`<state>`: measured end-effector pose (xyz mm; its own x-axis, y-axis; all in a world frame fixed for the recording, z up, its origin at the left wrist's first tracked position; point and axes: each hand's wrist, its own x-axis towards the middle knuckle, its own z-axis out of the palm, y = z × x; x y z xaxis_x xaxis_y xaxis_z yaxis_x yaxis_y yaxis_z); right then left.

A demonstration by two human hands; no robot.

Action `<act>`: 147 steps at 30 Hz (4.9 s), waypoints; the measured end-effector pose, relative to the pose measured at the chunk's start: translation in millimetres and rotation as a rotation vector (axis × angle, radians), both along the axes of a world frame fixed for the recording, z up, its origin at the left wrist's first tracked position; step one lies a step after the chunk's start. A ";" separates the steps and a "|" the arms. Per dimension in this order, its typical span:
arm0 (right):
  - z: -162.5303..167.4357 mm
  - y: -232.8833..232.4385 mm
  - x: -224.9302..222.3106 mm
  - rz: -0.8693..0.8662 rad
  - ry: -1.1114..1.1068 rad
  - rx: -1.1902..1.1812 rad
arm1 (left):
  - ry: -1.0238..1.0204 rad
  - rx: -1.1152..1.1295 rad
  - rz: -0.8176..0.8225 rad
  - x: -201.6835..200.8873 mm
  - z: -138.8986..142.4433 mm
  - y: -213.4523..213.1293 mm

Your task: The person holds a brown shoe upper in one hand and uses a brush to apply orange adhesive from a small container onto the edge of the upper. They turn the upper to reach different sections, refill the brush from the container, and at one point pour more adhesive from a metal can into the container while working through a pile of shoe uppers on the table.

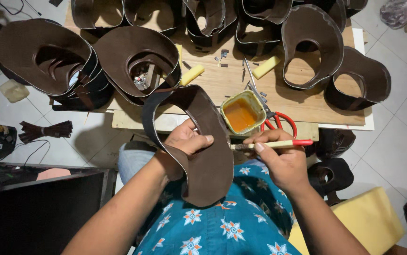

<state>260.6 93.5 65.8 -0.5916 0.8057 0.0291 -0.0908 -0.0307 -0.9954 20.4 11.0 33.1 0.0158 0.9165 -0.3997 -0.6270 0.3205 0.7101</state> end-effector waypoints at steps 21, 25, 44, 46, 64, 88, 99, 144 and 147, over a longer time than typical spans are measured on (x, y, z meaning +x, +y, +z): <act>25.9 16.9 -21.2 0.065 -0.164 0.348 | 0.377 0.227 -0.007 6.5 17.4 -11.9; 24.2 9.3 -11.7 0.115 -0.220 0.370 | 0.467 0.006 -0.003 1.4 12.1 -4.9; 6.1 -3.5 -8.6 -0.062 -0.152 0.199 | 0.019 0.219 0.060 -6.3 13.4 -12.9; 6.6 -1.5 -8.4 -0.028 -0.093 0.300 | 0.053 0.222 0.055 -7.0 12.2 -11.8; -18.2 55.1 -26.7 -0.260 -0.473 0.651 | 1.558 0.597 0.577 -23.2 56.6 -20.9; 13.2 23.1 1.3 -0.100 -0.187 0.188 | 0.796 0.161 0.083 3.8 45.5 -27.9; 6.0 22.8 -17.6 -0.083 -0.114 0.265 | 0.743 0.293 0.047 14.4 69.0 -22.9; 6.1 20.5 -16.8 0.001 0.048 0.233 | 0.668 -0.026 0.002 19.2 42.4 -48.1; 8.2 20.7 -17.7 0.018 0.012 0.268 | 0.540 -0.061 0.077 20.9 48.6 -46.2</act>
